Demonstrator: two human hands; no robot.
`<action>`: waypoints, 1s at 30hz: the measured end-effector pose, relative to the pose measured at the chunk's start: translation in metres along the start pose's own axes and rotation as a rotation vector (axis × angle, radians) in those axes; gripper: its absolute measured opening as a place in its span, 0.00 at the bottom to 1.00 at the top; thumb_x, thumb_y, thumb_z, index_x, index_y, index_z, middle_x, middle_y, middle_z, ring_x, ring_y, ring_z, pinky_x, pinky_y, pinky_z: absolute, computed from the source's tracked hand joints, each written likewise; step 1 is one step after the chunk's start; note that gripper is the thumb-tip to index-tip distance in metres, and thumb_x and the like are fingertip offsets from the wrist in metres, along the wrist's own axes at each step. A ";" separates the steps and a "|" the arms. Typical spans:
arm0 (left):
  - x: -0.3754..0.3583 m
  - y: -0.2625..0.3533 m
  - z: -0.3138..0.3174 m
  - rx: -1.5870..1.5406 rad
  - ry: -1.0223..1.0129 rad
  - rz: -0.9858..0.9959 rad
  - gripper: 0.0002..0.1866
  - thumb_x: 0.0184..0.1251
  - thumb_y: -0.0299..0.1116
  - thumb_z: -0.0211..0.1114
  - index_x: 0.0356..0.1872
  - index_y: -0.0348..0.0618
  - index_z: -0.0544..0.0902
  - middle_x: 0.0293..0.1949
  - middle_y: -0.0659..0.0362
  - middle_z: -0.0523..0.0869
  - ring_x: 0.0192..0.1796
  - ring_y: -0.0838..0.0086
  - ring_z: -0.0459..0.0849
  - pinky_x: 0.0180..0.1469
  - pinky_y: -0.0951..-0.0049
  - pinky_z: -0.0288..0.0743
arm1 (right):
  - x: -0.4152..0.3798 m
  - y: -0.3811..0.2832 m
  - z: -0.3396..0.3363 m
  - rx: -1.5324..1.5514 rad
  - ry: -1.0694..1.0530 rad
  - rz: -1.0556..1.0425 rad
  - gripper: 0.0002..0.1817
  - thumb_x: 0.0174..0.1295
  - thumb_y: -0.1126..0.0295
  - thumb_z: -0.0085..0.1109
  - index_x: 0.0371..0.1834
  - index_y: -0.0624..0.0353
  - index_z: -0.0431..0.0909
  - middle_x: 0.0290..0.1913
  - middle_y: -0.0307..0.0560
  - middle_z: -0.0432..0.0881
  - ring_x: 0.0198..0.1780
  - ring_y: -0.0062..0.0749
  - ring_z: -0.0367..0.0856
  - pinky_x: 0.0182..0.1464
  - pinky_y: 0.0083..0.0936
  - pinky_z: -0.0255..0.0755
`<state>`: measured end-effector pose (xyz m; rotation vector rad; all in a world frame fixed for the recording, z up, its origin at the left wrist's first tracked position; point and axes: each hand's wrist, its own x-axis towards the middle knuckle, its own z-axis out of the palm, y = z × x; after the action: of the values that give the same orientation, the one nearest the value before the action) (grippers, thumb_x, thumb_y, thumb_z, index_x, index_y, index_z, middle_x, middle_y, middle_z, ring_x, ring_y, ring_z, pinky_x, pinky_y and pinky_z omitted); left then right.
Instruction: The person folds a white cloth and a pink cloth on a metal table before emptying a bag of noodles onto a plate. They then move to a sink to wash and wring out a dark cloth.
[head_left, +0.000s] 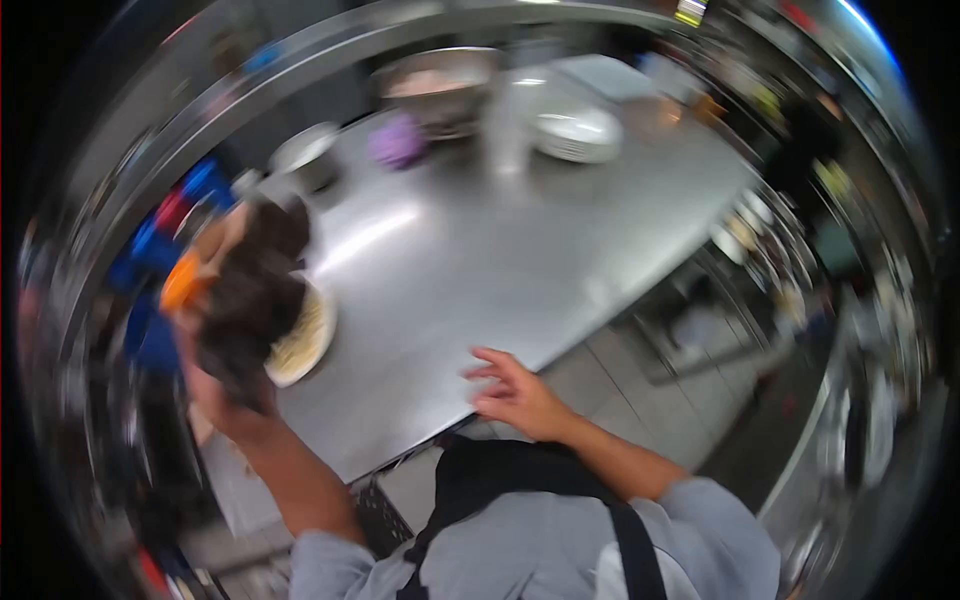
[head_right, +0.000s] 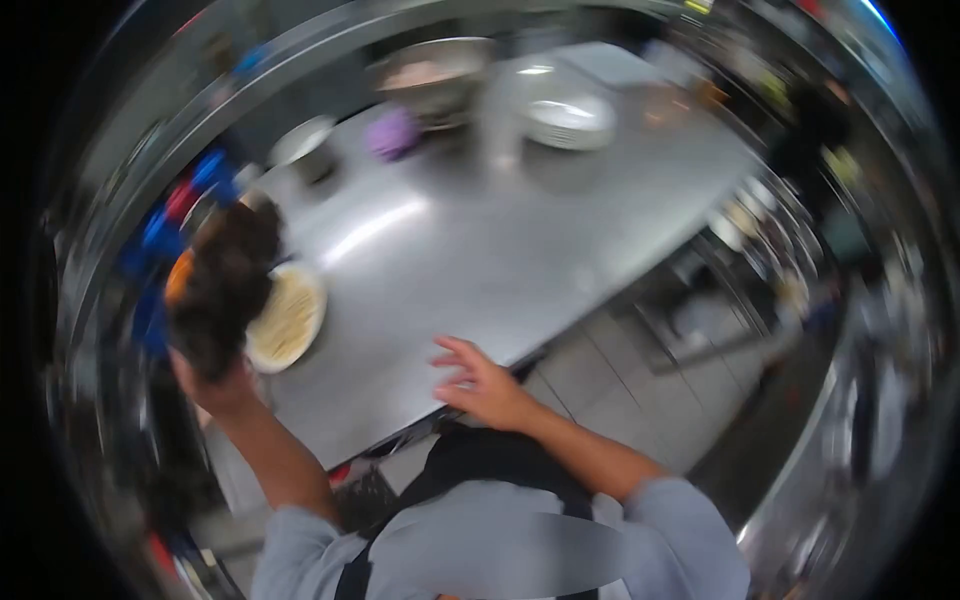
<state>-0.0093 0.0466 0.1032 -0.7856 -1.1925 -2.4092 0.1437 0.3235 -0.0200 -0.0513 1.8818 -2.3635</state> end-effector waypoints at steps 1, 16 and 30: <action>-0.043 -0.037 0.013 0.025 -0.169 -0.183 0.33 0.56 0.44 0.66 0.58 0.29 0.72 0.59 0.46 0.75 0.64 0.58 0.73 0.69 0.60 0.62 | -0.014 -0.015 -0.006 0.139 0.028 -0.028 0.41 0.67 0.66 0.59 0.78 0.49 0.44 0.70 0.56 0.61 0.57 0.33 0.75 0.51 0.31 0.79; -0.383 -0.122 0.388 -0.258 -1.007 -1.316 0.14 0.72 0.33 0.58 0.52 0.36 0.72 0.56 0.50 0.78 0.58 0.65 0.77 0.62 0.64 0.70 | -0.401 0.034 -0.135 0.738 1.173 -0.574 0.27 0.68 0.65 0.50 0.70 0.52 0.60 0.59 0.41 0.75 0.58 0.29 0.74 0.53 0.31 0.74; -0.524 -0.218 0.604 -0.386 -1.580 -1.816 0.25 0.79 0.41 0.45 0.70 0.39 0.61 0.65 0.50 0.72 0.62 0.60 0.76 0.61 0.58 0.73 | -0.591 -0.004 -0.250 0.835 1.875 -0.943 0.29 0.74 0.47 0.38 0.66 0.58 0.69 0.63 0.49 0.76 0.61 0.41 0.77 0.66 0.41 0.69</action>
<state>0.4881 0.6913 -0.0529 -3.1430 -2.8896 -2.7942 0.7041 0.6349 -0.0440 2.5472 0.3015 -4.0313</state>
